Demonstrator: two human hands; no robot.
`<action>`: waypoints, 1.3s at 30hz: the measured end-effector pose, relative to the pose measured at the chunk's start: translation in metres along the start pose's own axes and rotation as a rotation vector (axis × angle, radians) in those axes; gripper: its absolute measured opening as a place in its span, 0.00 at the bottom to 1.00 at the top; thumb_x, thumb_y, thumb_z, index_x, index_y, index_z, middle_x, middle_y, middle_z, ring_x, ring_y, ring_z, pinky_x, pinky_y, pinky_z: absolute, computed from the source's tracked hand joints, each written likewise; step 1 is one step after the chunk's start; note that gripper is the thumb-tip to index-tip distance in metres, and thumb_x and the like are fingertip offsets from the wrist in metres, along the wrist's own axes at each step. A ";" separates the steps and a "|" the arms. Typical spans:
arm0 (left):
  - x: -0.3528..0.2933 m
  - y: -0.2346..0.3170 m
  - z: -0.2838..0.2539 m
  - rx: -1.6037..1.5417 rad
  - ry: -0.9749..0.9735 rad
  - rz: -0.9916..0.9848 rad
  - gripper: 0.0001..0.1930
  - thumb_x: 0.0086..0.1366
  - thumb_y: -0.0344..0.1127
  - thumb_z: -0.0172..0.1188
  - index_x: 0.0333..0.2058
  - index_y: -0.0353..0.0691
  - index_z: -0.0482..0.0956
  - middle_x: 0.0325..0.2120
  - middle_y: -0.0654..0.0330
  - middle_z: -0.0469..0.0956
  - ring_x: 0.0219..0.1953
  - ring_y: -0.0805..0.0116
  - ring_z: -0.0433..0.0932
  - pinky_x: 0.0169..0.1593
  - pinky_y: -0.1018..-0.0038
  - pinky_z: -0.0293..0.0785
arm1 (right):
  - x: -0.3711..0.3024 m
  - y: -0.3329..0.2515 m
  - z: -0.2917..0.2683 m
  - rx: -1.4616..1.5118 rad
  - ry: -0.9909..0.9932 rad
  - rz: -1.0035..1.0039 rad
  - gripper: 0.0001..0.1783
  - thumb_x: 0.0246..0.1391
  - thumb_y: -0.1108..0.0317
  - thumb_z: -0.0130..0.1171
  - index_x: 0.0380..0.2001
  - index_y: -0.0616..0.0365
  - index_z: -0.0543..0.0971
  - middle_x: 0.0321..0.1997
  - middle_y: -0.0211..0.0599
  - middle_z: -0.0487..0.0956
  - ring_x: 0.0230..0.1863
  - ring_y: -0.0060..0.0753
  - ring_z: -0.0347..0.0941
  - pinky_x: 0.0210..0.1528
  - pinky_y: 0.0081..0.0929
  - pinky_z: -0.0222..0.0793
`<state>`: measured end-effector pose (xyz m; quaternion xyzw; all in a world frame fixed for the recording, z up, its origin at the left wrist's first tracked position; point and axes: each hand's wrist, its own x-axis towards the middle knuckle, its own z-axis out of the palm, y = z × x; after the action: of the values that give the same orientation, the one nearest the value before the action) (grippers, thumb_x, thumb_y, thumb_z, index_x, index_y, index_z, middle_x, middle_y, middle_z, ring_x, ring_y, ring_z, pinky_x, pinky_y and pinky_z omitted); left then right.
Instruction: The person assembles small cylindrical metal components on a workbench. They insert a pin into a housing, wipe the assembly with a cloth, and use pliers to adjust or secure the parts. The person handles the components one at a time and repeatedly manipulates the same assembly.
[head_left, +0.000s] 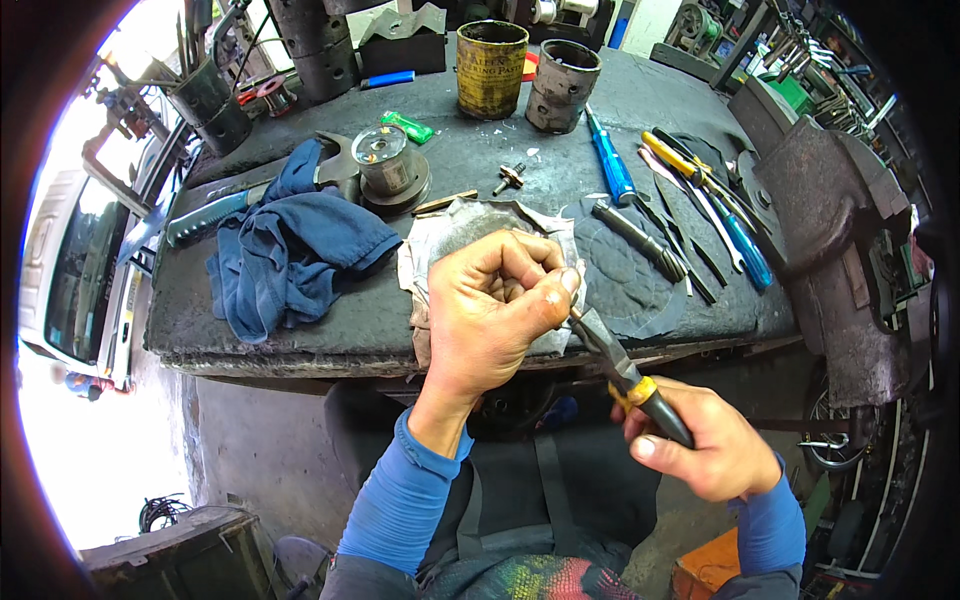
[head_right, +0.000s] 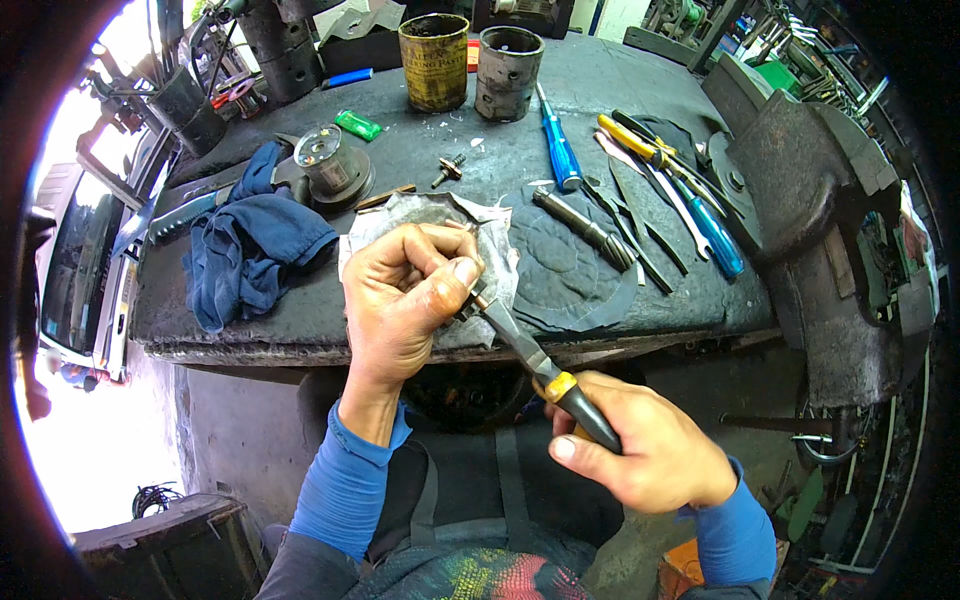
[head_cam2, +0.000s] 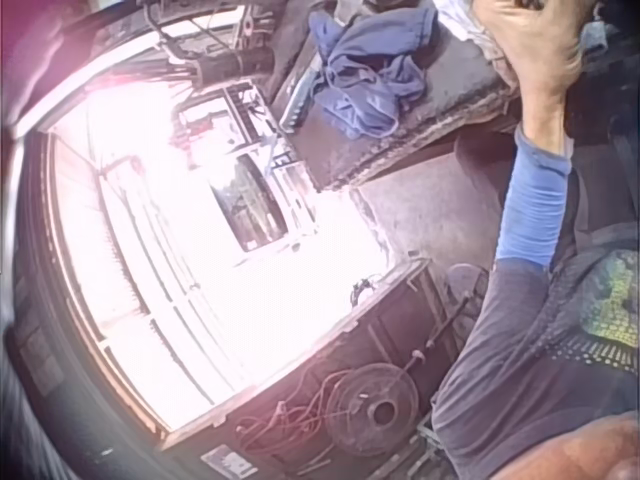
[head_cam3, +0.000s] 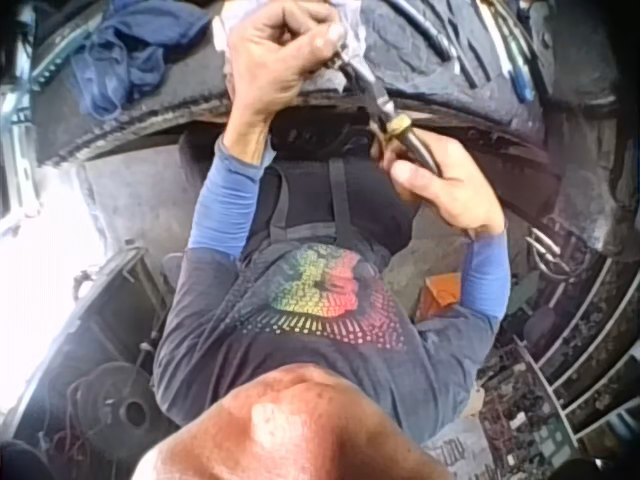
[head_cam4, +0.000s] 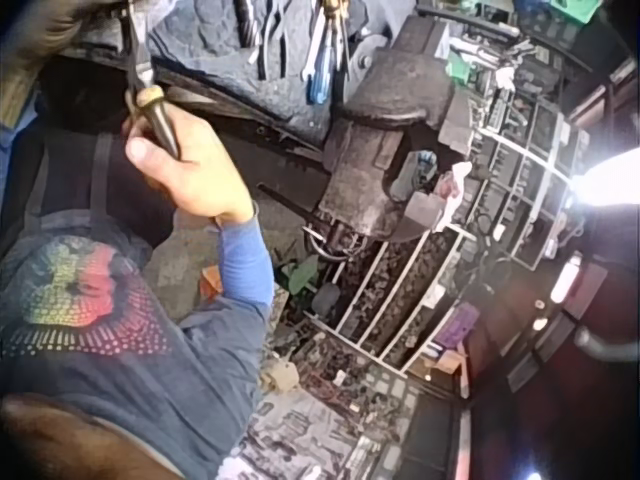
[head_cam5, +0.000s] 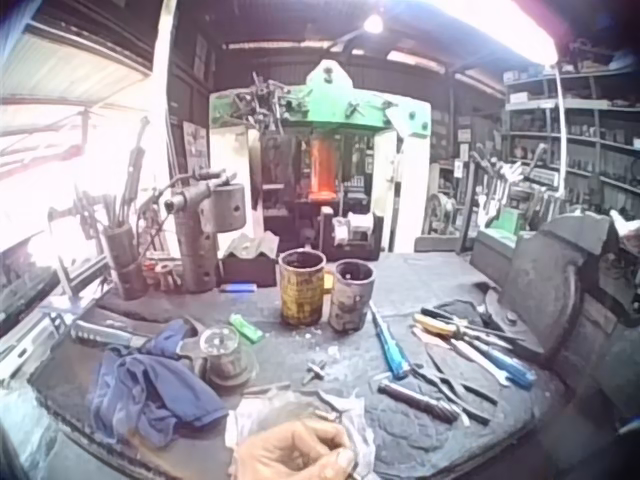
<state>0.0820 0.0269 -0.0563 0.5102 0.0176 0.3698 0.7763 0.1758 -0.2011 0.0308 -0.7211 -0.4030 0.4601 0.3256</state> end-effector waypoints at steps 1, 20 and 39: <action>-0.001 -0.002 -0.003 -0.005 -0.020 0.008 0.12 0.62 0.21 0.70 0.26 0.36 0.74 0.36 0.55 0.82 0.32 0.80 0.75 0.35 0.80 0.73 | -0.001 0.003 -0.005 0.224 -0.114 0.072 0.19 0.60 0.55 0.67 0.39 0.63 0.81 0.53 0.55 0.80 0.53 0.48 0.80 0.57 0.45 0.73; 0.002 0.001 0.004 0.063 0.096 -0.019 0.12 0.65 0.28 0.70 0.26 0.37 0.74 0.36 0.53 0.84 0.35 0.77 0.76 0.39 0.78 0.72 | -0.001 0.000 0.042 -1.125 0.637 -0.100 0.29 0.48 0.68 0.71 0.52 0.72 0.77 0.68 0.63 0.65 0.68 0.67 0.62 0.70 0.63 0.54; 0.001 0.004 0.000 -0.020 -0.017 -0.020 0.12 0.62 0.24 0.68 0.25 0.39 0.73 0.34 0.54 0.83 0.34 0.76 0.74 0.38 0.77 0.72 | 0.002 0.014 0.001 0.273 -0.116 -0.026 0.16 0.63 0.59 0.65 0.43 0.63 0.81 0.51 0.48 0.80 0.51 0.43 0.78 0.57 0.38 0.72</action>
<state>0.0806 0.0280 -0.0527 0.5054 0.0123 0.3577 0.7851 0.1794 -0.2057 0.0176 -0.6369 -0.3640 0.5474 0.4028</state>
